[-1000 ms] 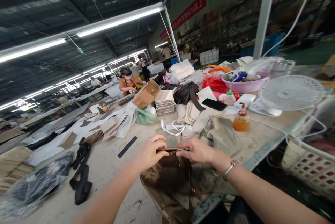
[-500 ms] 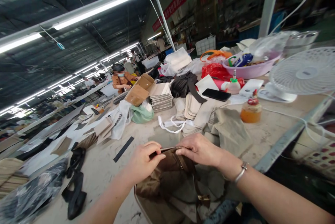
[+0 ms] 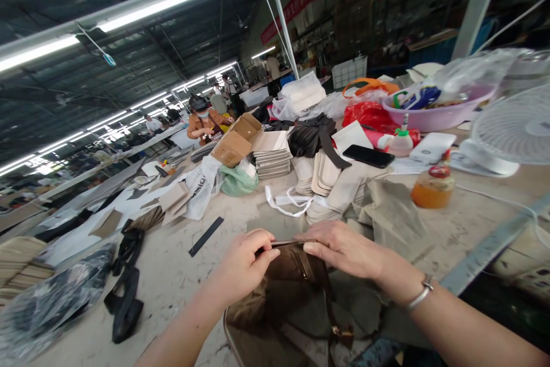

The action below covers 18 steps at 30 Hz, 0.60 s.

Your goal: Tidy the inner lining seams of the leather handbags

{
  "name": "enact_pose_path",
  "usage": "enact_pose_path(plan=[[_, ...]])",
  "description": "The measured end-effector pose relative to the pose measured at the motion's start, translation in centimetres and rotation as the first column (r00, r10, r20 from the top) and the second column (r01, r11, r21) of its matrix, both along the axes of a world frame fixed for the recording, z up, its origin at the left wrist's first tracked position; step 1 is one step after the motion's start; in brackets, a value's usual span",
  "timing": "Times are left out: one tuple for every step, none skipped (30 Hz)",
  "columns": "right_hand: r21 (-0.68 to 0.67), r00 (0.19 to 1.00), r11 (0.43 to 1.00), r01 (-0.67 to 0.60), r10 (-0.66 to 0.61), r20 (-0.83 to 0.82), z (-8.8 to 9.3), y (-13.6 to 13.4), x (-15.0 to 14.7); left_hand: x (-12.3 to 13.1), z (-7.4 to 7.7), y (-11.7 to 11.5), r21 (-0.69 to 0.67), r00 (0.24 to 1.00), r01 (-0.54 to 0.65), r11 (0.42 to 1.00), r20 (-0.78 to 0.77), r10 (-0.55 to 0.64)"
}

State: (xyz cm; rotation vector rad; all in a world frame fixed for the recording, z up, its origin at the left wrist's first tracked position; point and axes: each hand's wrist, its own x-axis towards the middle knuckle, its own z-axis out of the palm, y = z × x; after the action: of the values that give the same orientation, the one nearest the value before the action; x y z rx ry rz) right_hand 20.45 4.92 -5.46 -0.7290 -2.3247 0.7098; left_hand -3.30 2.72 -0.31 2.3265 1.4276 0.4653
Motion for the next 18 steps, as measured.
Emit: enact_pose_path(plan=[[-0.015,1.000,1.000,-0.001,0.001,-0.012,0.3,-0.1,0.1,0.0,0.0,0.0,0.002,1.000,-0.008,1.000,0.000,0.008],[-0.026,1.000,1.000,0.011,-0.012,-0.028,0.5,-0.2,0.1,0.1,-0.1,-0.1,0.003,1.000,-0.014,1.000,0.003,0.014],[-0.032,0.998,0.999,0.036,-0.037,-0.044,0.7,-0.3,-0.1,0.1,-0.1,-0.1,0.003,1.000,-0.018,1.000,0.010,0.018],[-0.037,0.996,0.997,0.065,-0.067,-0.057,0.8,-0.4,-0.3,0.2,-0.1,0.0,0.006,1.000,-0.023,1.000,0.020,0.022],[-0.038,0.993,0.995,0.091,-0.093,-0.067,0.9,-0.5,-0.6,0.2,-0.2,0.0,0.006,0.999,-0.028,1.000,0.030,0.027],[-0.035,0.991,0.994,0.106,-0.109,-0.074,0.8,-0.5,-1.0,0.3,-0.2,0.0,0.004,0.999,-0.034,0.999,0.037,0.034],[-0.031,0.990,0.993,0.112,-0.114,-0.082,0.8,-0.5,-1.5,0.4,-0.2,0.0,0.004,0.998,-0.043,0.999,0.042,0.043],[-0.030,0.990,0.993,0.111,-0.113,-0.088,0.7,-0.5,-1.9,0.4,-0.2,0.0,0.003,0.998,-0.052,0.999,0.045,0.052],[-0.031,0.989,0.994,0.110,-0.112,-0.092,0.6,-0.5,-2.2,0.4,-0.2,0.0,0.003,0.997,-0.061,0.998,0.047,0.061],[-0.033,0.989,0.993,0.113,-0.116,-0.093,0.4,-0.4,-2.5,0.5,-0.1,0.0,0.003,0.997,-0.069,0.998,0.044,0.069],[-0.038,0.988,0.992,0.124,-0.127,-0.090,0.3,-0.4,-2.7,0.5,-0.1,0.0,0.002,0.996,-0.077,0.997,0.040,0.077],[-0.042,0.986,0.989,0.141,-0.144,-0.085,0.2,-0.3,-2.8,0.6,0.0,0.0,0.003,0.996,-0.085,0.996,0.035,0.084],[-0.044,0.984,0.986,0.158,-0.162,-0.079,0.1,-0.3,-2.9,0.6,0.0,0.0,0.001,0.995,-0.094,0.996,0.029,0.094],[-0.042,0.981,0.984,0.176,-0.178,-0.073,0.0,-0.3,-2.9,0.7,0.0,0.1,-0.002,0.994,-0.103,0.995,0.021,0.103],[-0.036,0.979,0.981,0.190,-0.192,-0.071,-0.1,-0.3,-3.0,0.7,-0.1,0.1,-0.002,0.993,-0.113,0.994,0.016,0.113],[-0.027,0.976,0.979,0.202,-0.204,-0.071,-0.1,-0.3,-3.0,0.7,-0.1,0.1,0.003,0.992,-0.124,0.992,0.013,0.124],[-0.015,0.974,0.977,0.213,-0.214,-0.073,-0.1,-0.4,-3.0,0.8,-0.2,0.2,0.010,0.991,-0.135,0.991,0.012,0.135],[0.000,0.972,0.975,0.222,-0.221,-0.076,0.0,-0.5,-3.1,0.8,-0.4,0.2,0.016,0.989,-0.146,0.989,0.013,0.146]])
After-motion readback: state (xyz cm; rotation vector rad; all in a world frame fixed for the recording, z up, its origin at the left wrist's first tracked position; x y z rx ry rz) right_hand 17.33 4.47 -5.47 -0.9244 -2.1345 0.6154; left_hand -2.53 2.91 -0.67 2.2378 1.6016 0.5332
